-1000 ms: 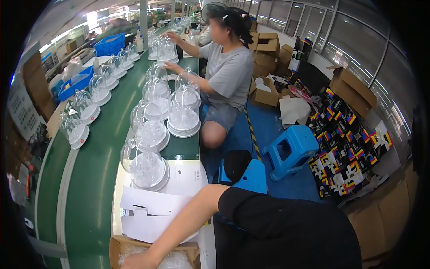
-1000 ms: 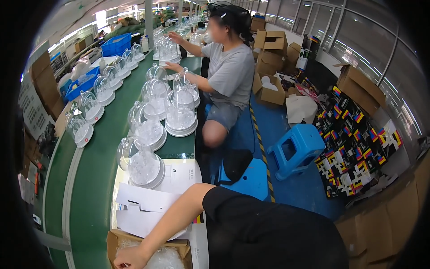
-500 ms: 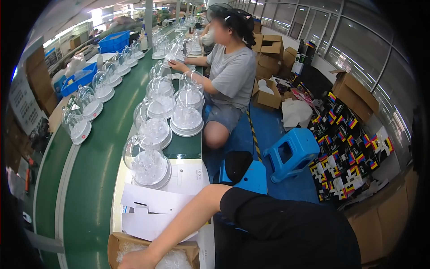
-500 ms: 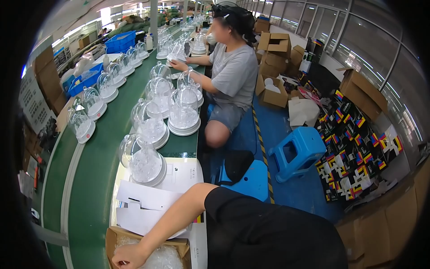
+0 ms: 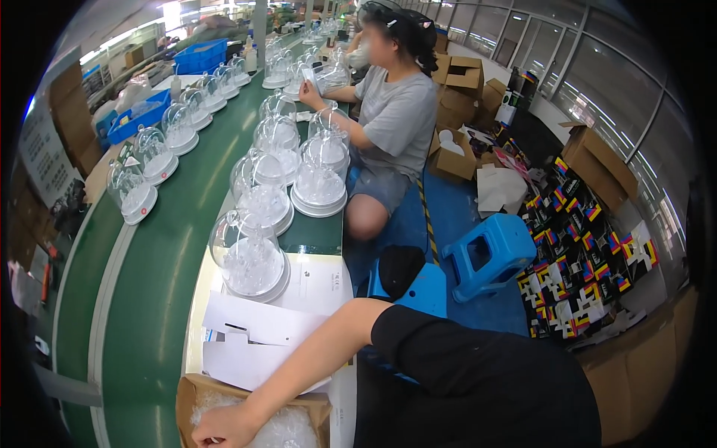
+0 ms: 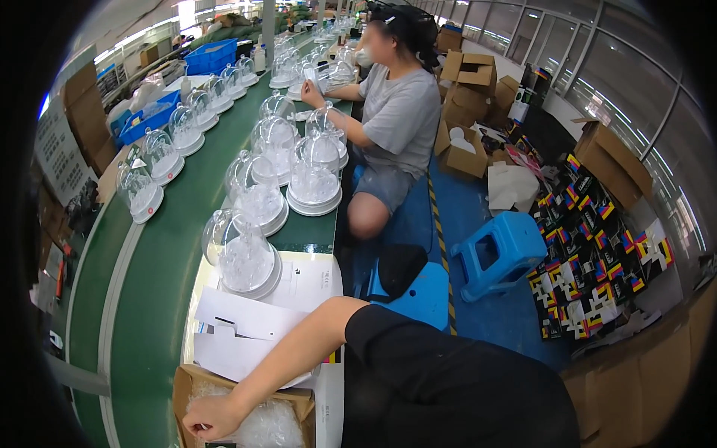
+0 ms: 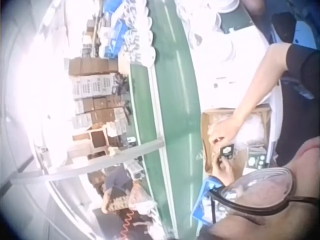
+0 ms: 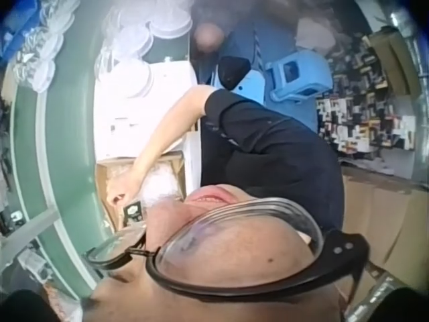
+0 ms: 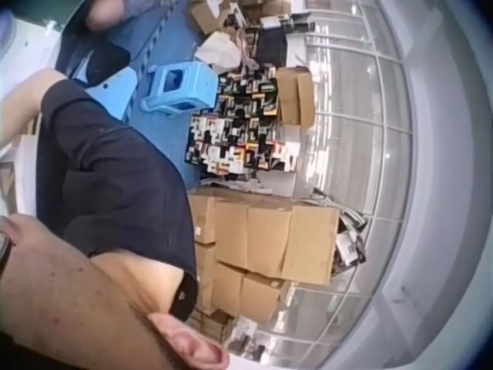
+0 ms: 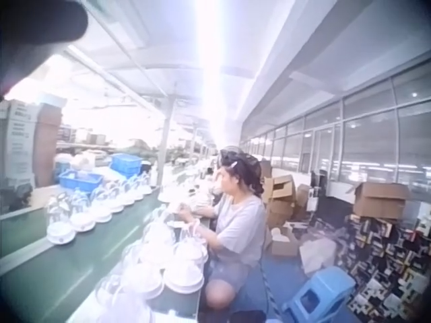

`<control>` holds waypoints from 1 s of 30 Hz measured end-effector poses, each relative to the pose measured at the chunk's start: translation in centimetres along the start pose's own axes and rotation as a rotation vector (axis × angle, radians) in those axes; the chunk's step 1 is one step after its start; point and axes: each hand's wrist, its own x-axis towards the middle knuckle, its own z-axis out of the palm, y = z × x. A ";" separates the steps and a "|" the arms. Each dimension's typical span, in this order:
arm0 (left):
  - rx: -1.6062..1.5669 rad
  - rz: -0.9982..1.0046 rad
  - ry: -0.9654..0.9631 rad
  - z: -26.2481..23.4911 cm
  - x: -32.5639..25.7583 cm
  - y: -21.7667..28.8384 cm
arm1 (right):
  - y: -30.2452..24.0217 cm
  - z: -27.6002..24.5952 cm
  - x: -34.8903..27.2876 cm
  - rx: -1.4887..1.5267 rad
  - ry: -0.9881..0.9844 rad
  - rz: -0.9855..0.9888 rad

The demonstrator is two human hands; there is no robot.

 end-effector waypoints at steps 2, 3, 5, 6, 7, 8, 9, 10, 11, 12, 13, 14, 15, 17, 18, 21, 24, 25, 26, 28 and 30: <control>-0.005 -1.444 -0.181 -0.3 4.5 4.4 | 0.1 -0.5 -0.2 -0.010 0.007 0.014; -0.003 -1.452 -0.181 -0.3 4.4 4.4 | 0.0 -0.5 -0.1 -0.009 0.004 0.016; -0.052 -1.444 -0.176 -0.4 3.8 4.5 | 0.1 -0.1 0.1 -0.014 -0.001 0.013; -0.073 -1.449 -0.176 -0.4 3.2 4.7 | -0.1 0.1 0.2 -0.024 -0.001 0.012; -0.092 -1.457 -0.176 -0.5 2.6 4.9 | -0.3 -0.2 0.1 0.015 -0.023 -0.001; -0.102 -1.474 -0.176 -0.7 2.1 5.3 | -0.8 -0.6 0.2 0.029 -0.030 0.018; -0.138 -1.434 -0.115 -0.5 2.1 5.3 | -1.3 -0.9 0.3 0.053 -0.046 0.035; -0.152 -1.574 -0.073 -0.5 2.8 5.5 | -1.6 -1.1 0.4 0.050 -0.063 0.056; -0.060 -1.666 -0.143 -0.5 5.0 5.0 | -1.2 -1.0 0.3 0.019 -0.063 0.058; -0.033 -1.479 -0.047 -0.2 2.8 4.6 | -1.0 -0.6 0.7 0.001 -0.065 0.044; -0.094 -1.498 0.041 -0.1 1.3 5.6 | -1.0 -0.3 0.7 0.015 -0.076 0.061; -0.077 -1.528 0.019 -0.2 1.2 5.8 | -1.0 -0.4 0.6 0.022 -0.081 0.080; -0.048 -1.580 0.031 -0.2 1.8 5.9 | -1.2 -0.4 0.6 -0.004 -0.081 0.073; -0.035 -1.532 0.051 0.1 2.5 5.5 | -1.0 -0.6 0.3 0.005 -0.088 0.092; -0.021 -1.503 0.020 0.2 2.9 5.2 | -1.1 -1.1 0.1 -0.012 -0.073 0.090; -0.035 -1.502 0.014 0.7 2.9 5.5 | -1.3 -1.7 -0.2 0.002 -0.125 0.149; -0.055 -1.481 0.047 1.1 2.9 6.0 | -1.8 -1.8 -0.2 0.003 -0.154 0.164; -0.040 -1.491 0.031 0.9 2.9 6.1 | -1.9 -1.7 -0.3 -0.001 -0.158 0.170; -0.051 -1.486 0.022 1.3 3.1 5.8 | -1.7 -2.1 -0.4 -0.011 -0.149 0.177; -0.020 -1.505 0.031 1.0 3.0 5.9 | -1.4 -1.6 -0.3 0.017 -0.142 0.143; 0.018 -1.496 0.010 1.0 2.9 5.6 | -1.1 -1.9 -0.5 0.008 -0.134 0.107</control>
